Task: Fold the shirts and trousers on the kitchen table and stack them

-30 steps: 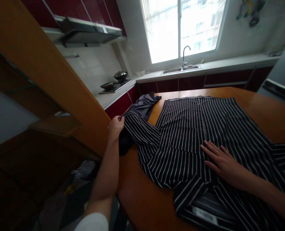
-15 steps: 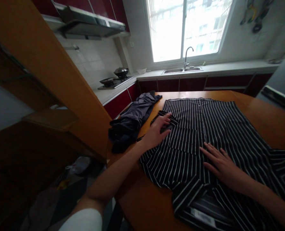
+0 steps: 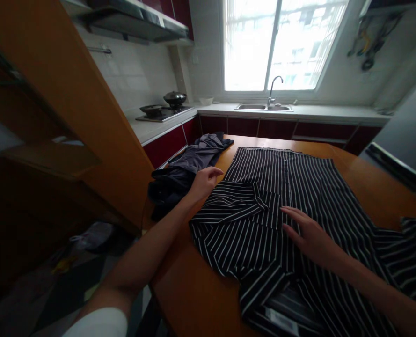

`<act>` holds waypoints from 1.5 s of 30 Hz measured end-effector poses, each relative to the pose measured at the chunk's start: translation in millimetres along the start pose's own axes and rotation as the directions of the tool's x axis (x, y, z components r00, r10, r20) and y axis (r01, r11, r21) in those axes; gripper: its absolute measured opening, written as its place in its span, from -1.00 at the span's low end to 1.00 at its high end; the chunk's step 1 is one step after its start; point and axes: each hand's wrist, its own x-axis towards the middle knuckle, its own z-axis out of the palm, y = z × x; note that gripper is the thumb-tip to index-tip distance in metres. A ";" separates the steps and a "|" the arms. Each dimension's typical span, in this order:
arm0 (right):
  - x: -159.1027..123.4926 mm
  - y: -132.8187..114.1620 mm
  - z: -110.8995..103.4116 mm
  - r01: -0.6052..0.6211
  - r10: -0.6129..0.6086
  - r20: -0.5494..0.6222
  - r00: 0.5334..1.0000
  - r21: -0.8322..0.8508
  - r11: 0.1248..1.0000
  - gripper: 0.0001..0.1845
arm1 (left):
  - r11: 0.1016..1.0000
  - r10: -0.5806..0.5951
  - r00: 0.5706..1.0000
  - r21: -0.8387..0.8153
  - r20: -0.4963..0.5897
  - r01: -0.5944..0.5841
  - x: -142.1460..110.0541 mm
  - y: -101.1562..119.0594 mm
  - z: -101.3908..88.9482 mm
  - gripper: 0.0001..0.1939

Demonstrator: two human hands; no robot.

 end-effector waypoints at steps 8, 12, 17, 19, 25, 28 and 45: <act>143.1 -1.2 33.2 -0.023 0.029 0.051 0.998 -0.112 0.993 -0.66 | 0.999 -0.022 0.996 0.036 0.085 0.019 -1.8 -30.5 9.5 -0.76; 170.9 -2.7 49.8 -0.076 0.103 0.111 0.988 -0.224 0.972 -0.75 | 0.998 -0.042 0.995 0.046 0.087 0.038 -0.4 -40.9 9.7 -0.74; 176.9 -7.5 27.6 -0.102 0.072 0.130 0.989 0.237 0.966 -0.87 | 0.998 -0.046 0.997 0.052 0.065 0.043 2.9 -47.2 7.4 -0.75; 177.6 -6.8 12.0 -0.176 0.136 0.117 0.984 0.499 0.849 -0.81 | 0.998 -0.045 0.998 0.045 0.049 0.042 2.7 -47.8 8.7 -0.75; 171.4 12.6 -2.3 -0.314 0.349 0.025 0.937 0.501 0.807 -0.78 | 0.999 0.033 0.994 0.032 0.099 -0.036 -1.9 -41.1 16.1 -0.74; 164.3 26.9 6.4 -0.414 0.435 0.039 0.899 0.395 0.820 -0.74 | 0.997 0.075 0.987 0.018 0.143 -0.079 -3.1 -38.7 16.1 -0.74; 155.8 43.1 5.7 -0.283 0.261 0.115 0.958 0.265 0.922 -0.41 | 0.981 0.008 0.895 0.168 0.445 -0.093 -0.4 -62.5 31.4 -0.80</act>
